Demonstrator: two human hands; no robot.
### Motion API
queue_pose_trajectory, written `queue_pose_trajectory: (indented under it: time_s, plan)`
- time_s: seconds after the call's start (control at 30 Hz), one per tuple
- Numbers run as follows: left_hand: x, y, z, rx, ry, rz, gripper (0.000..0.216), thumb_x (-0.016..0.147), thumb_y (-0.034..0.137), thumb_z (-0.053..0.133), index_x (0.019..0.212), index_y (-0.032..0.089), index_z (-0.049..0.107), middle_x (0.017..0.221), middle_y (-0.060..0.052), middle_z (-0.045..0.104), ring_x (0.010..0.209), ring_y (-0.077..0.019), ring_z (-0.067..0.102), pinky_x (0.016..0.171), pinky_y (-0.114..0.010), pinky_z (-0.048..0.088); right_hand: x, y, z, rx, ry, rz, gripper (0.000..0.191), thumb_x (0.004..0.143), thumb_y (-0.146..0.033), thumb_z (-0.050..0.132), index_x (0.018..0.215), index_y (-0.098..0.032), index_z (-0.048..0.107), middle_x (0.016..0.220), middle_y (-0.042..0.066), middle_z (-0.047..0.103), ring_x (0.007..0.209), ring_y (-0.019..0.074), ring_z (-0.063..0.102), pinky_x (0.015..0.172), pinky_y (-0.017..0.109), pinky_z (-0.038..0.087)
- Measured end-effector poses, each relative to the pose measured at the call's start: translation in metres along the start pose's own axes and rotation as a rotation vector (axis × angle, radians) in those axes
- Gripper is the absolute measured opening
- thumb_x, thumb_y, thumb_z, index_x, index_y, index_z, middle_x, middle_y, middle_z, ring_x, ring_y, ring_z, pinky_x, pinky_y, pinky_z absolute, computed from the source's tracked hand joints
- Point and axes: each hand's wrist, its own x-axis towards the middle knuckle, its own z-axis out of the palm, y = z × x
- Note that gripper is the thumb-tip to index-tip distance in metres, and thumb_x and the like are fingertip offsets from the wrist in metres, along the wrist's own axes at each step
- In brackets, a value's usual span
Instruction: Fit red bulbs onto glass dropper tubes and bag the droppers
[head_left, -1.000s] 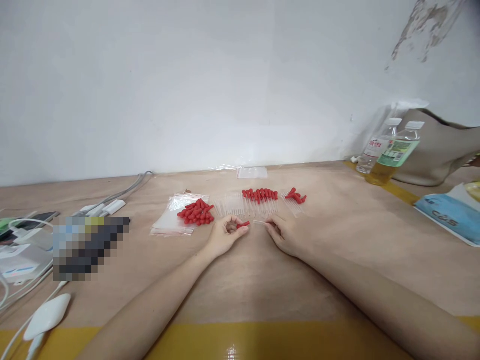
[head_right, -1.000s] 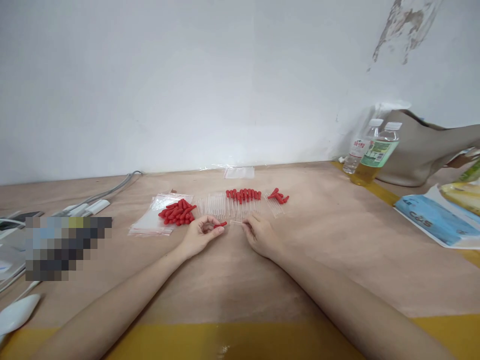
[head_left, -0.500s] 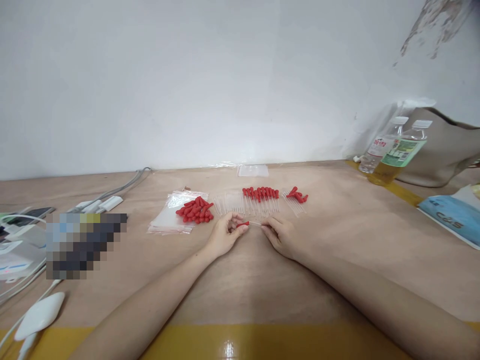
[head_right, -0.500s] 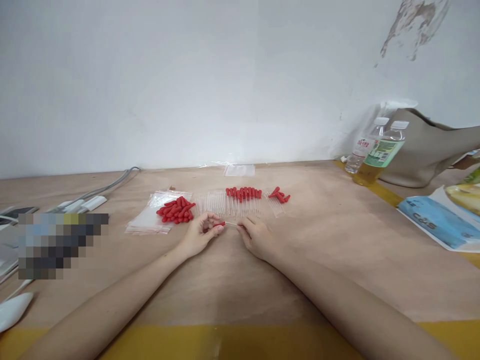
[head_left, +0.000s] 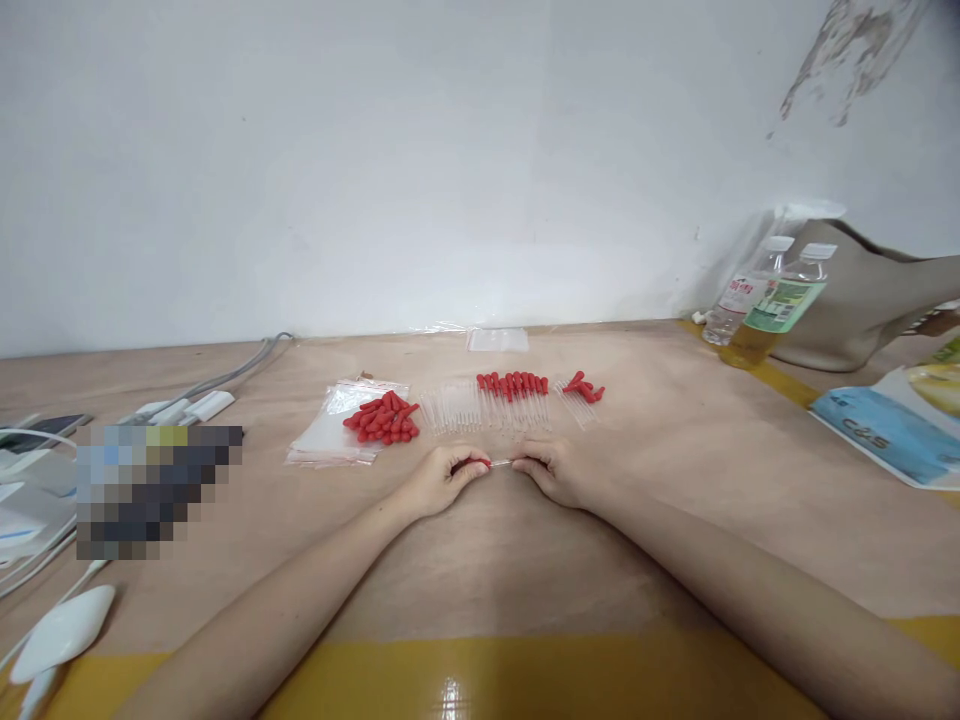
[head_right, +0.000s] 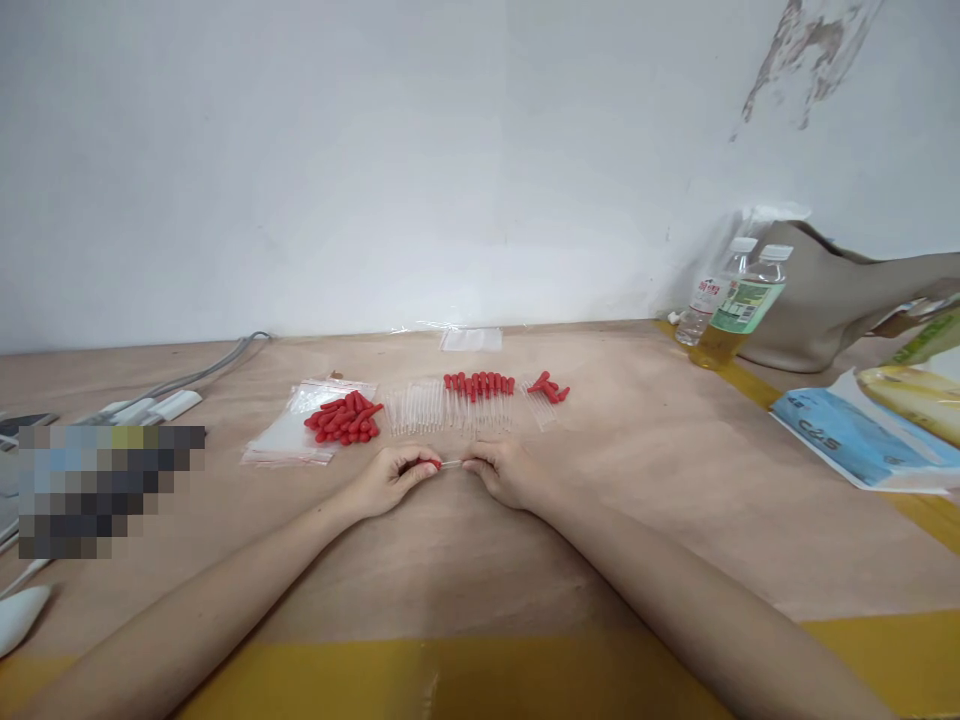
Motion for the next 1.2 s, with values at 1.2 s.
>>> queue_pose_trajectory:
  time_s: [1.2]
  plan:
    - [-0.003,-0.01,-0.01,0.34,0.211,0.05,0.035,0.078,0.031,0.053,0.111,0.019,0.049,0.091,-0.004,0.051,0.067,-0.0124,0.048,0.069,-0.028,0.044,0.032,0.034,-0.037,-0.29,0.251,0.549,0.017,0.078,-0.013,0.04,0.079,-0.012,0.057,0.082,0.011,0.061,0.079,0.0183,0.054,0.069,0.026,0.038]
